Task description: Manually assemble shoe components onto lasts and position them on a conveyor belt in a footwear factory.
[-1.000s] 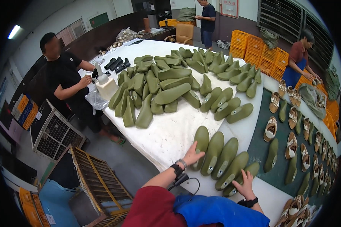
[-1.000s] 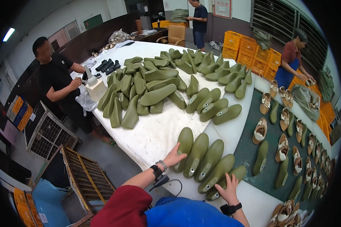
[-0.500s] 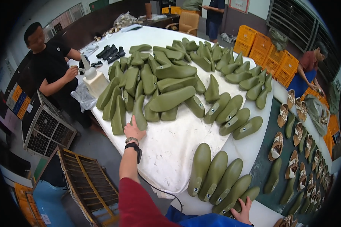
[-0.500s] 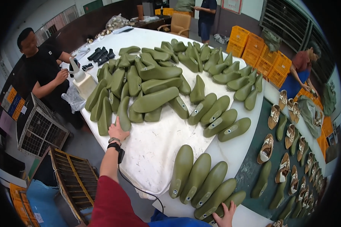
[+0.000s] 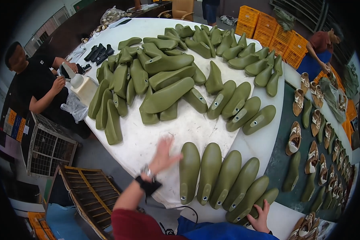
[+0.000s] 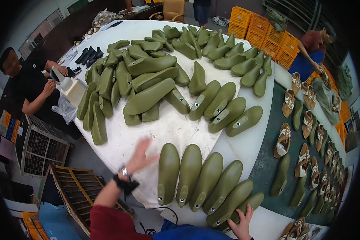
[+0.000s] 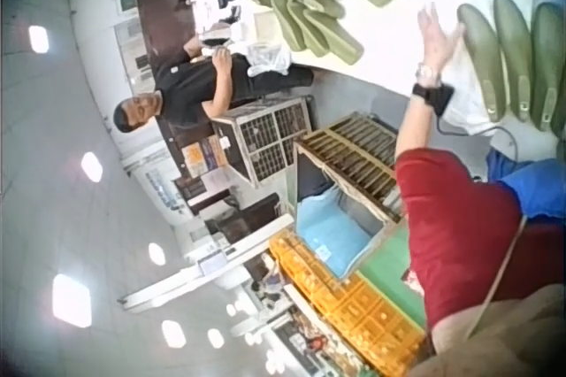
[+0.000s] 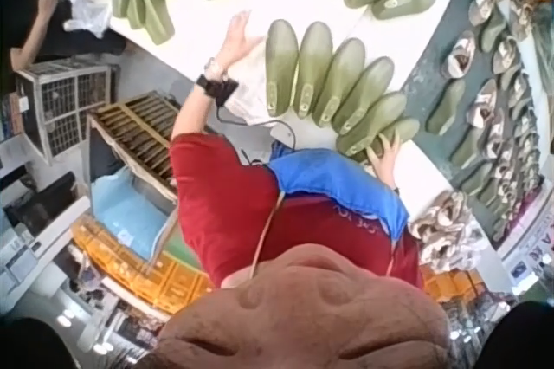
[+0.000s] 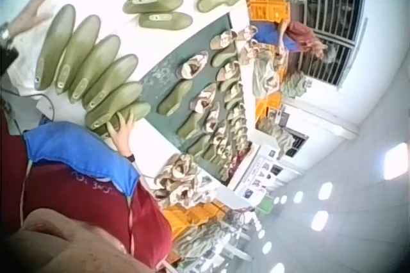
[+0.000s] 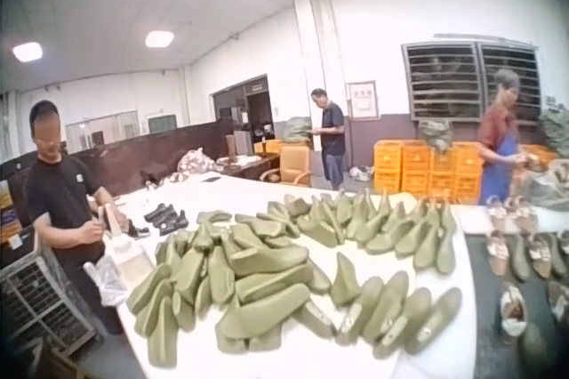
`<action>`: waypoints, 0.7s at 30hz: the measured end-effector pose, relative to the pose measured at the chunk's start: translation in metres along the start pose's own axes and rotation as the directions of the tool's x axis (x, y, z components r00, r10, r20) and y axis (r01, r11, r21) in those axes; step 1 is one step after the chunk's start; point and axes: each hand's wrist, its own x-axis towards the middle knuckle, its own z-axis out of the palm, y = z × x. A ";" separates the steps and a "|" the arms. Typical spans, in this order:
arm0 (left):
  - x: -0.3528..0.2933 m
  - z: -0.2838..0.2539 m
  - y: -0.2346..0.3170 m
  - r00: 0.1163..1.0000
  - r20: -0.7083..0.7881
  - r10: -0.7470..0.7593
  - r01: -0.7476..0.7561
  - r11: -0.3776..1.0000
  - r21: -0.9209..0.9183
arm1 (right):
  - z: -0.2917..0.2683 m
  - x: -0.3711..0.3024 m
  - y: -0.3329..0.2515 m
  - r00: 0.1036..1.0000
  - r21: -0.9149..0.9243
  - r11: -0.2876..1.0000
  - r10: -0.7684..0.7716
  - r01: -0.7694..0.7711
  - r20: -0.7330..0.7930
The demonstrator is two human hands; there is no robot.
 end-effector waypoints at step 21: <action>0.009 -0.081 0.064 0.679 -0.619 -0.394 0.056 0.869 -0.492 | 0.005 0.005 0.002 0.998 0.026 0.999 -0.018 0.019 -0.061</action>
